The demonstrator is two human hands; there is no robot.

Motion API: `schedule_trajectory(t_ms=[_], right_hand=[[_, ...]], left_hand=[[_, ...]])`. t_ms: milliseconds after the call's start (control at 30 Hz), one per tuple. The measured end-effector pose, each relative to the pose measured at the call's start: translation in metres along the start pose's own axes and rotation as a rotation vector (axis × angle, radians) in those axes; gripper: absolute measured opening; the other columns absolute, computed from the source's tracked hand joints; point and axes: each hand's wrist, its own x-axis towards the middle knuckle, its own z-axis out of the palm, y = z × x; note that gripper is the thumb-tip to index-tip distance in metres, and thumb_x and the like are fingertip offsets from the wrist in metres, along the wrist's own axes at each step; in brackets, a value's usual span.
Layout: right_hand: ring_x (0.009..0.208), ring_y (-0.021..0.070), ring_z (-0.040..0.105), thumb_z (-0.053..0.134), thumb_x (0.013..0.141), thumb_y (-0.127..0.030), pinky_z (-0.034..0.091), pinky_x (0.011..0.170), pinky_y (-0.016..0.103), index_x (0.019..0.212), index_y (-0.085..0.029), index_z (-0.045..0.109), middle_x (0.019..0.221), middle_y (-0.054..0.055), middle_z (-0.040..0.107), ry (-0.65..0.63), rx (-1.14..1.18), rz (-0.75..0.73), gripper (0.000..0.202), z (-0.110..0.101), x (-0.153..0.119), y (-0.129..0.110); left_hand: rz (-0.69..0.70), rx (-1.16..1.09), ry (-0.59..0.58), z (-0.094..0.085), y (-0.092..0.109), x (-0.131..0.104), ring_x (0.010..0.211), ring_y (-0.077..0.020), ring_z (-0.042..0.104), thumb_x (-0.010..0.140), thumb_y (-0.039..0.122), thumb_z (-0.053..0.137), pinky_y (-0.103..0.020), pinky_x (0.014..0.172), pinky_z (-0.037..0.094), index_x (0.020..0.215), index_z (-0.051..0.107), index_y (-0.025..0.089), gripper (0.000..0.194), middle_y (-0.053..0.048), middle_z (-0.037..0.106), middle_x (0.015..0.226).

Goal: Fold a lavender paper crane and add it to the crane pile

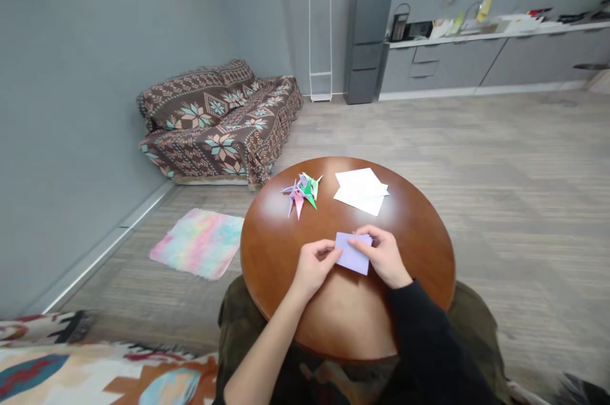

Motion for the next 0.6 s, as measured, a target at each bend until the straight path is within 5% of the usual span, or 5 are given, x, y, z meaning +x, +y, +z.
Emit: schedule_trajectory(t_ms=[267,467,600], right_hand=[[0.071,0.0180,0.062,0.073,0.082,-0.032,0.046,0.066,0.028,0.079,-0.020,0.072,0.077,0.001,0.071,-0.356,-0.287,-0.166,0.012,0.002,0.048,-0.042],[0.071,0.0195,0.063,0.072,0.083,-0.033,0.048,0.068,0.030,0.079,-0.020,0.071,0.077,0.002,0.071,-0.278,-0.317,-0.215,0.014,0.010,0.085,-0.027],[0.095,0.0225,0.067,0.072,0.086,-0.033,0.050,0.088,0.035,0.113,-0.023,0.064,0.103,0.005,0.072,-0.141,-0.236,-0.262,0.030,0.013,0.093,-0.009]], left_hand=[[-0.058,-0.011,-0.097,-0.020,0.019,0.032,0.067,-0.0170,0.067,0.079,0.044,0.077,-0.026,0.062,0.054,0.095,0.079,0.013,0.035,-0.007,0.076,0.082],[-0.074,0.050,-0.091,-0.032,0.010,0.081,0.048,-0.0142,0.061,0.079,0.057,0.073,-0.024,0.048,0.050,0.080,0.077,0.010,0.047,-0.006,0.070,0.063],[-0.071,0.051,-0.022,-0.030,0.002,0.094,0.048,-0.0154,0.062,0.077,0.063,0.071,-0.025,0.047,0.051,0.070,0.073,0.011,0.052,-0.006,0.069,0.060]])
